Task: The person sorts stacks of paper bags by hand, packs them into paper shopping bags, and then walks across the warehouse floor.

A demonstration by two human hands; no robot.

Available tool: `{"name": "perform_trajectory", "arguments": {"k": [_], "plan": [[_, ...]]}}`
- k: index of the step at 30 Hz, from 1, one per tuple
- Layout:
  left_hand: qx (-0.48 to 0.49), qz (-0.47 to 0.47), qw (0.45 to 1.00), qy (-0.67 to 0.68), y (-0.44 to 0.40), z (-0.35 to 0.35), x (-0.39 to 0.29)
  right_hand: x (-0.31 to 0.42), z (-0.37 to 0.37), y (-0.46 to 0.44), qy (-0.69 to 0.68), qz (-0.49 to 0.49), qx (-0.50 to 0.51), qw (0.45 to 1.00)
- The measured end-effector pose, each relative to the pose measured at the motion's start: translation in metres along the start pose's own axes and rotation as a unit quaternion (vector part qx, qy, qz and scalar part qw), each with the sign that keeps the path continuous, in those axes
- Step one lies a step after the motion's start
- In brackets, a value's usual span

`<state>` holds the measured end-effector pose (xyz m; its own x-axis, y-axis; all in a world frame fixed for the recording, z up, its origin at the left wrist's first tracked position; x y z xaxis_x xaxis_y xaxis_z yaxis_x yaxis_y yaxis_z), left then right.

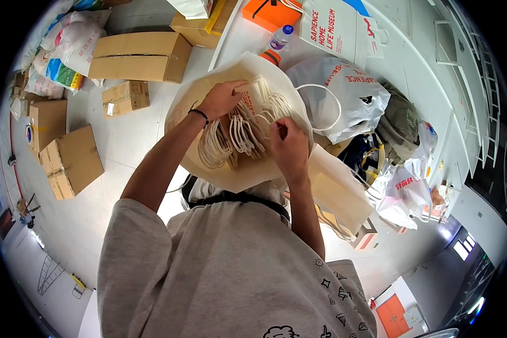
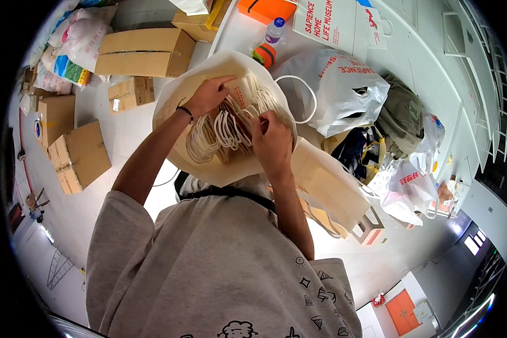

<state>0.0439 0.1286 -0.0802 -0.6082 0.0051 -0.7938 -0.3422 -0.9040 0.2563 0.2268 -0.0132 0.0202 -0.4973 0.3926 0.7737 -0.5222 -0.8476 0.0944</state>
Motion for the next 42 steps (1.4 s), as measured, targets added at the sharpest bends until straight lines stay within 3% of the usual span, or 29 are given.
{"name": "perform_trajectory", "arguments": {"k": [2,4,11,16,20,25,31,37,42], "plan": [[0.028,0.026,0.999,-0.014,-0.001,-0.003,0.004,-0.001,0.000,0.000,0.002,-0.016,0.011,1.000],[-0.006,-0.062,0.998,-0.006,-0.005,-0.012,0.018,0.000,0.000,0.000,0.000,-0.014,0.010,1.000],[0.042,0.034,0.998,-0.016,-0.001,-0.003,0.009,0.001,0.001,0.000,-0.005,-0.009,0.008,1.000],[0.004,-0.025,1.000,-0.017,0.000,-0.006,0.014,0.000,-0.001,0.000,0.005,-0.010,0.007,1.000],[-0.010,0.012,1.000,0.017,0.000,-0.003,0.013,0.000,0.000,0.000,0.006,-0.002,0.002,1.000],[-0.065,-0.065,0.994,-0.052,-0.003,-0.003,0.021,0.000,0.000,0.000,0.003,-0.003,0.003,1.000],[-0.051,-0.054,0.996,0.043,-0.002,0.000,0.025,-0.001,0.000,0.000,0.008,0.007,0.001,1.000],[-0.041,-0.093,0.994,0.040,-0.001,0.002,0.028,0.001,0.001,0.000,0.016,-0.008,0.005,1.000],[-0.029,-0.066,0.997,0.037,-0.005,0.004,0.028,0.003,0.003,-0.001,0.018,-0.011,0.004,1.000]]}}
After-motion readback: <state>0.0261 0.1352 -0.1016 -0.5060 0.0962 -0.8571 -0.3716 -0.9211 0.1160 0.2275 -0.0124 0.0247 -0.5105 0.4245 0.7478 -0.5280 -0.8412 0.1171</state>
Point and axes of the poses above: each hand's wrist, its own y-axis away from the middle knuckle, its own z-axis out of the back of the hand, x = y × z, the point moved 2 cm from there along -y, towards the middle knuckle, and after that the axes turned 15 degrees about -x, right-handed, at the moved point
